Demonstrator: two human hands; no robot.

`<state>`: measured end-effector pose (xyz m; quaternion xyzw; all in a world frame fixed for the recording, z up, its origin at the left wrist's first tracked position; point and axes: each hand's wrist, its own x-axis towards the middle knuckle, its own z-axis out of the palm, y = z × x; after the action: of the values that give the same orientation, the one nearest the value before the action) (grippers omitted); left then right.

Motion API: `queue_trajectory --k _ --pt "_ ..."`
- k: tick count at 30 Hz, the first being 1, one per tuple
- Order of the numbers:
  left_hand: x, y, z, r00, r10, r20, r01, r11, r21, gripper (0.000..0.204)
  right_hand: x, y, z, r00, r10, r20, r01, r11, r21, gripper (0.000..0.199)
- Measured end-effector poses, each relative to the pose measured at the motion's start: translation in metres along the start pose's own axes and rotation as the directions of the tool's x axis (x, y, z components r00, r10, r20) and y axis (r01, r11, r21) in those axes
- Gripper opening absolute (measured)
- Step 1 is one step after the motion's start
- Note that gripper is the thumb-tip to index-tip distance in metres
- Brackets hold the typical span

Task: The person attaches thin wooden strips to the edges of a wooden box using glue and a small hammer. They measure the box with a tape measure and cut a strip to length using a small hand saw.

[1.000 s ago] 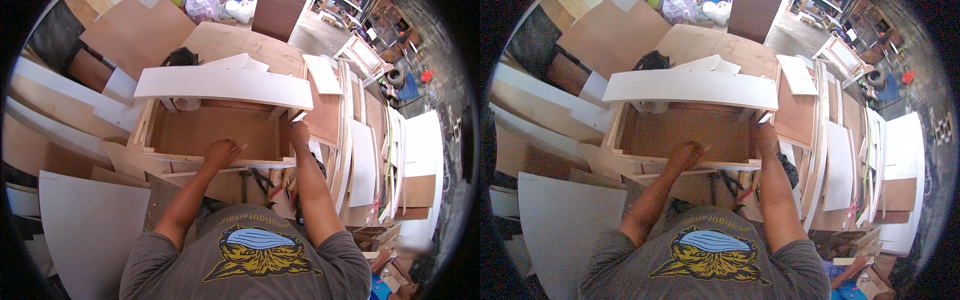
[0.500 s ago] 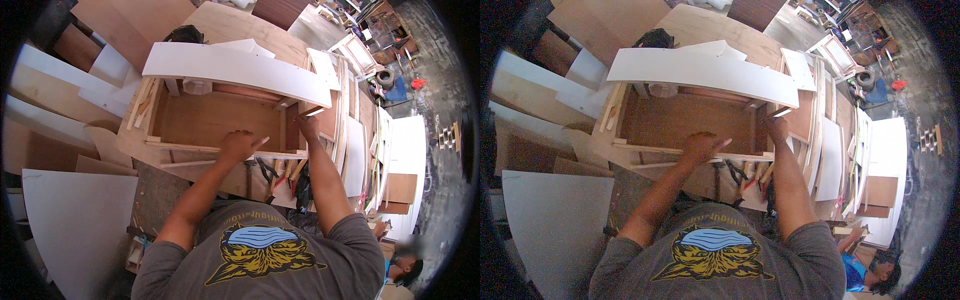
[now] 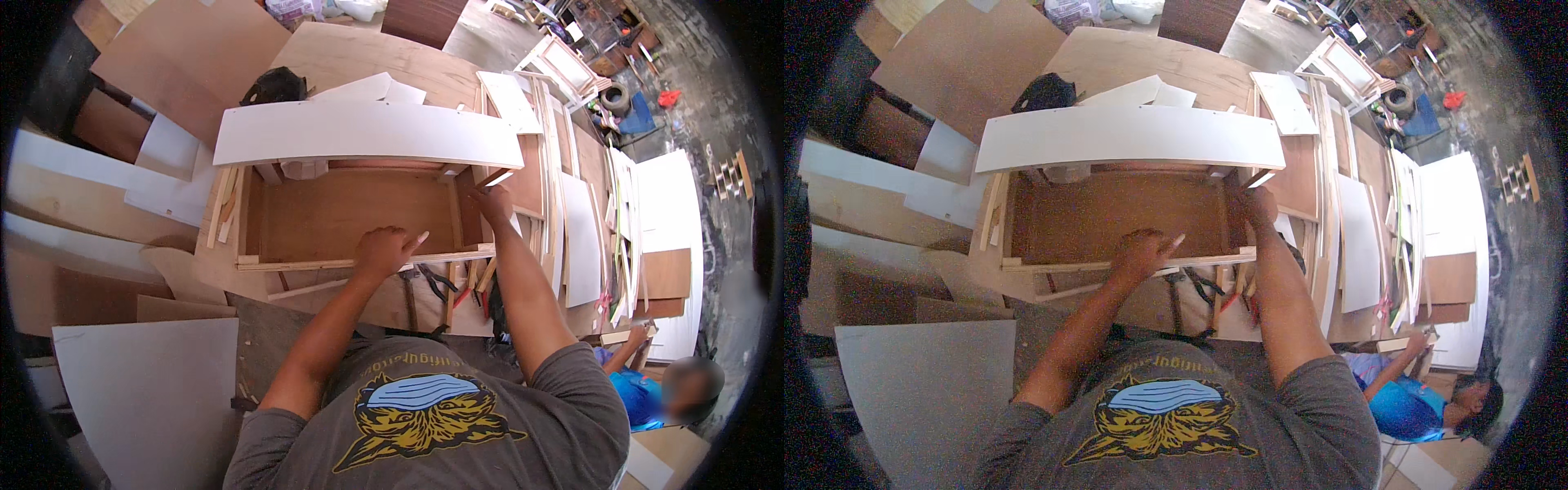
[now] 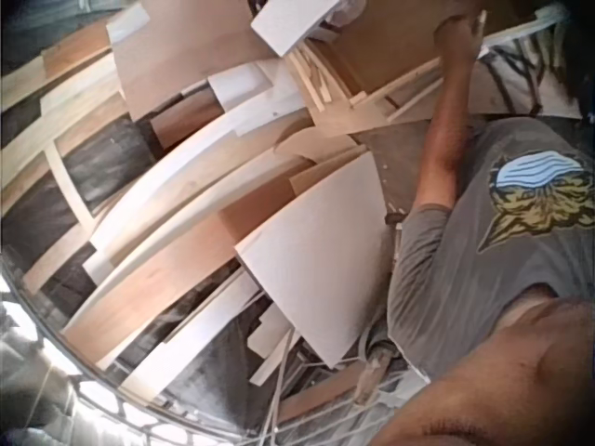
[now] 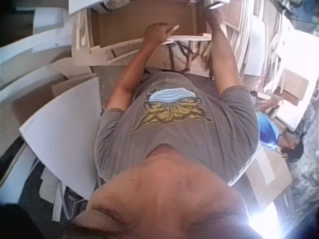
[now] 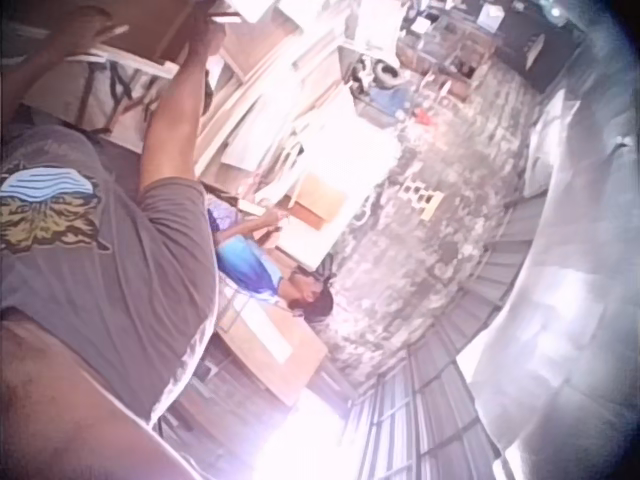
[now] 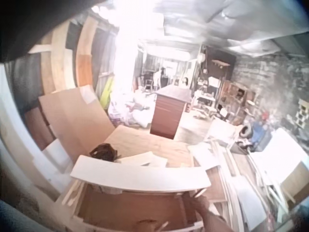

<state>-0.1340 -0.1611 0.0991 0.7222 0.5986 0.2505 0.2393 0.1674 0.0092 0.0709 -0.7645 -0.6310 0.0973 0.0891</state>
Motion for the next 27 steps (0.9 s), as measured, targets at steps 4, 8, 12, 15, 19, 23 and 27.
queue_trajectory --k 4,8,12,15,19,23,27 --pt "-0.001 0.001 -0.004 1.0 -0.016 0.007 0.016 1.0 0.016 0.065 -0.004 -0.012 -0.007 0.991 0.092 0.096 -0.095 0.995 0.026 0.05" --pt "0.002 0.002 -0.009 0.998 -0.018 0.059 0.014 0.999 0.053 0.066 -0.024 -0.045 -0.037 0.981 0.16 0.114 -0.162 0.987 0.008 0.046" --pt "0.001 0.009 -0.013 0.993 -0.083 0.082 0.078 0.995 0.067 0.067 -0.009 -0.02 -0.015 0.983 0.149 0.107 -0.158 0.984 0.077 0.047" --pt "0.002 0.009 -0.011 0.994 -0.072 0.079 0.066 0.995 0.077 0.069 -0.002 -0.007 -0.004 0.99 0.109 0.089 -0.115 0.992 0.059 0.044" --pt "-0.001 -0.006 -0.005 0.99 -0.109 0.087 0.103 0.992 0.075 0.071 -0.009 -0.026 -0.01 0.988 0.072 0.133 -0.083 0.993 0.083 0.04" --pt "0.0 0.001 -0.009 0.988 -0.118 0.096 0.111 0.991 0.068 0.071 -0.028 -0.041 -0.04 0.986 0.081 0.146 -0.095 0.991 0.096 0.043" --pt "0.002 0.008 -0.011 0.984 -0.142 0.104 0.129 0.984 0.119 0.071 -0.026 -0.036 -0.041 0.981 0.104 0.163 -0.118 0.99 0.08 0.05"
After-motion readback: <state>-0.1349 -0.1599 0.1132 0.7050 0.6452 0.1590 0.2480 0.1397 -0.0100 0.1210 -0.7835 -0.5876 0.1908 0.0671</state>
